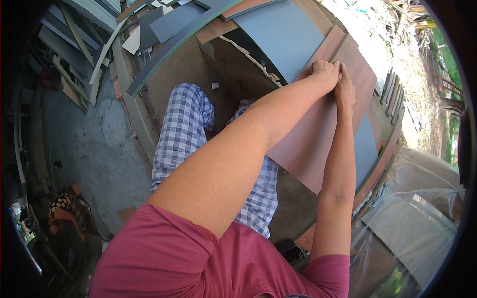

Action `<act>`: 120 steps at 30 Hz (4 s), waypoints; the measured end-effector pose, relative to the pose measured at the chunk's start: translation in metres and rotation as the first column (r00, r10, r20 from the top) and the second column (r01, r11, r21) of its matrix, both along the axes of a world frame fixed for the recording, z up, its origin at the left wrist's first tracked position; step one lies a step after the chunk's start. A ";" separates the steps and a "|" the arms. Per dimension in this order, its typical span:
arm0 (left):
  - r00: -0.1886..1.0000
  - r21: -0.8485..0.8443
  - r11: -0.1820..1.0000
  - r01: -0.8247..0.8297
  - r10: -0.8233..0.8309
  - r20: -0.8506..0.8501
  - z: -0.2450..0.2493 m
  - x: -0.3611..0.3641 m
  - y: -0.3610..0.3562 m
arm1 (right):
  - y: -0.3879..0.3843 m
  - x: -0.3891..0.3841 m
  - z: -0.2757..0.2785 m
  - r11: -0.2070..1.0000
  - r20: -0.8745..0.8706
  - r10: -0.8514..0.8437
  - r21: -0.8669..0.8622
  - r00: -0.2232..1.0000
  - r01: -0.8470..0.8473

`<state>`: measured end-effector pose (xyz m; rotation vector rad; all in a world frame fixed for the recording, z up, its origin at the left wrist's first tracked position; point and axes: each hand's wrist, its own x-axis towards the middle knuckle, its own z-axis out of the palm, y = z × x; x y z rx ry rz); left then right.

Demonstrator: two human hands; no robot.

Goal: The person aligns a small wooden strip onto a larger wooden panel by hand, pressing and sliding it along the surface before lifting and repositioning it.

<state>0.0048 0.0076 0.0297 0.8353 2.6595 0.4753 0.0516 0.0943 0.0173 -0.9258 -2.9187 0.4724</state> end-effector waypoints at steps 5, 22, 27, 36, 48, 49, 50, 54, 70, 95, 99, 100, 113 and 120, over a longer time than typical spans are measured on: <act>1.000 -0.023 1.000 -0.008 0.008 -0.008 0.006 0.008 -0.007 | -0.004 0.004 0.001 1.000 0.015 0.015 -0.001 1.000 -0.015; 0.989 0.231 0.962 0.149 -0.151 -0.011 -0.019 0.144 -0.056 | -0.056 0.162 0.011 0.998 0.048 -0.053 0.030 0.997 0.052; 0.970 0.263 0.935 0.237 -0.243 -0.012 -0.017 0.204 -0.106 | -0.102 0.230 0.017 0.992 -0.020 -0.082 -0.095 0.996 0.080; 0.960 0.277 0.922 0.270 -0.280 -0.002 -0.006 0.240 -0.170 | -0.156 0.276 0.016 0.983 -0.028 -0.093 -0.159 0.995 0.087; 0.959 0.181 0.942 0.282 -0.279 -0.046 -0.003 0.158 -0.118 | -0.104 0.192 0.019 0.984 0.000 -0.105 -0.144 0.994 0.104; 0.962 0.194 0.942 0.273 -0.266 -0.062 -0.005 0.149 -0.108 | -0.095 0.183 0.015 0.987 -0.025 -0.099 -0.127 0.995 0.095; 0.965 0.175 0.949 0.264 -0.260 -0.048 -0.006 0.140 -0.097 | -0.085 0.174 0.012 0.990 -0.049 -0.092 -0.109 0.995 0.086; 0.967 0.133 0.960 0.245 -0.231 -0.109 -0.008 0.104 -0.058 | -0.050 0.134 0.009 0.990 -0.036 -0.116 -0.079 0.993 0.113; 0.955 0.013 0.969 0.246 -0.240 -0.176 -0.024 0.016 0.026 | 0.036 0.050 -0.015 0.996 -0.227 -0.077 -0.069 0.971 0.063; 0.956 0.095 0.951 0.294 -0.294 -0.023 -0.008 0.187 -0.032 | -0.014 0.223 0.007 0.998 -0.073 -0.009 -0.068 0.997 0.004; 0.938 0.125 0.931 0.343 -0.346 -0.004 -0.007 0.226 -0.062 | -0.044 0.270 0.000 0.999 -0.141 -0.039 -0.032 0.989 0.035; 0.925 0.129 0.919 0.373 -0.379 0.027 -0.006 0.234 -0.069 | -0.054 0.280 0.003 0.997 -0.098 -0.069 -0.023 0.993 0.067; 0.890 0.075 0.895 0.440 -0.446 0.099 0.008 0.232 -0.113 | -0.102 0.284 0.008 0.995 -0.077 -0.103 -0.016 0.992 0.102; 0.926 0.034 0.928 0.371 -0.373 0.063 0.011 0.181 -0.068 | -0.060 0.224 0.013 0.991 -0.075 -0.104 -0.087 0.992 0.097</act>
